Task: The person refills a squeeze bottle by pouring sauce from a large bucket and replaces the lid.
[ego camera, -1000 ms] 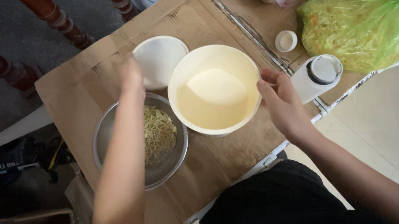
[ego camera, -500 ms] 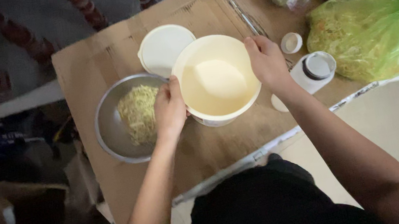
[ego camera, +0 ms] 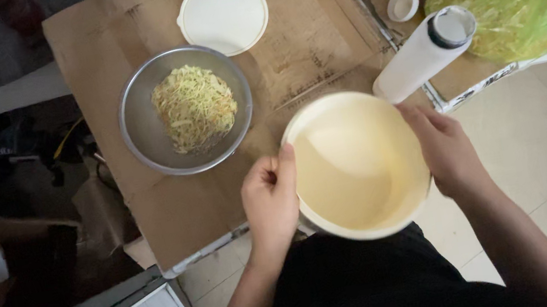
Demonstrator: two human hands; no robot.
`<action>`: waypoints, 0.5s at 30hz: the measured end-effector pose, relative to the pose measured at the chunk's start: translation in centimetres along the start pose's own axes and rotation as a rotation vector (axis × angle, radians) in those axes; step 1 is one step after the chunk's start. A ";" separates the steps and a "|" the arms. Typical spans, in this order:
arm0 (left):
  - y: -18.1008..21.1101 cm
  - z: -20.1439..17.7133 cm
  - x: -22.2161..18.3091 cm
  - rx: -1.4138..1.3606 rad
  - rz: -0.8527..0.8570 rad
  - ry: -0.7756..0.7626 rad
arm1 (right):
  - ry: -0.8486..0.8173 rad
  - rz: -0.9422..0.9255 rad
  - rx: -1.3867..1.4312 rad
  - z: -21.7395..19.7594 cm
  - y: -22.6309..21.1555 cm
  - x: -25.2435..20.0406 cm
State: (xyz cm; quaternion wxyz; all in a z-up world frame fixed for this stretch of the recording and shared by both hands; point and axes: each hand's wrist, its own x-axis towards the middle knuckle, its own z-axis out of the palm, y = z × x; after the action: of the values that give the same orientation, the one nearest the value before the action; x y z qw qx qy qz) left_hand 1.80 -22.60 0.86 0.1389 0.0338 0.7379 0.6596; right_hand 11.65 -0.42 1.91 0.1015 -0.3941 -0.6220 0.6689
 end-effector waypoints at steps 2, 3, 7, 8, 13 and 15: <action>-0.5 -0.9 -1.1 -0.031 -0.007 0.011 | -0.021 0.030 0.075 0.5 1.1 -0.6; -0.7 -1.4 -1.8 -0.065 -0.014 0.017 | -0.036 0.060 0.149 0.8 1.7 -1.1; -0.2 -2.6 -2.9 -0.050 0.069 0.122 | 0.026 -0.011 0.019 1.6 1.6 -0.9; -0.2 -2.3 -3.1 -0.109 0.108 0.111 | -0.008 -0.146 0.039 1.3 1.2 -1.0; -1.4 1.5 -7.8 -0.199 0.039 0.127 | -0.096 -0.229 0.094 -3.2 1.8 -3.6; -1.4 1.6 -9.9 -0.128 0.056 0.173 | 0.001 -0.119 0.013 -3.7 3.4 -4.0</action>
State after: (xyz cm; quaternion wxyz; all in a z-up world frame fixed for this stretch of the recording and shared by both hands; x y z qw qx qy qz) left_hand 11.88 -23.49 0.96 0.0579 -0.0116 0.7022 0.7095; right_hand 17.97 -0.84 0.73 0.1440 -0.3559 -0.6400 0.6656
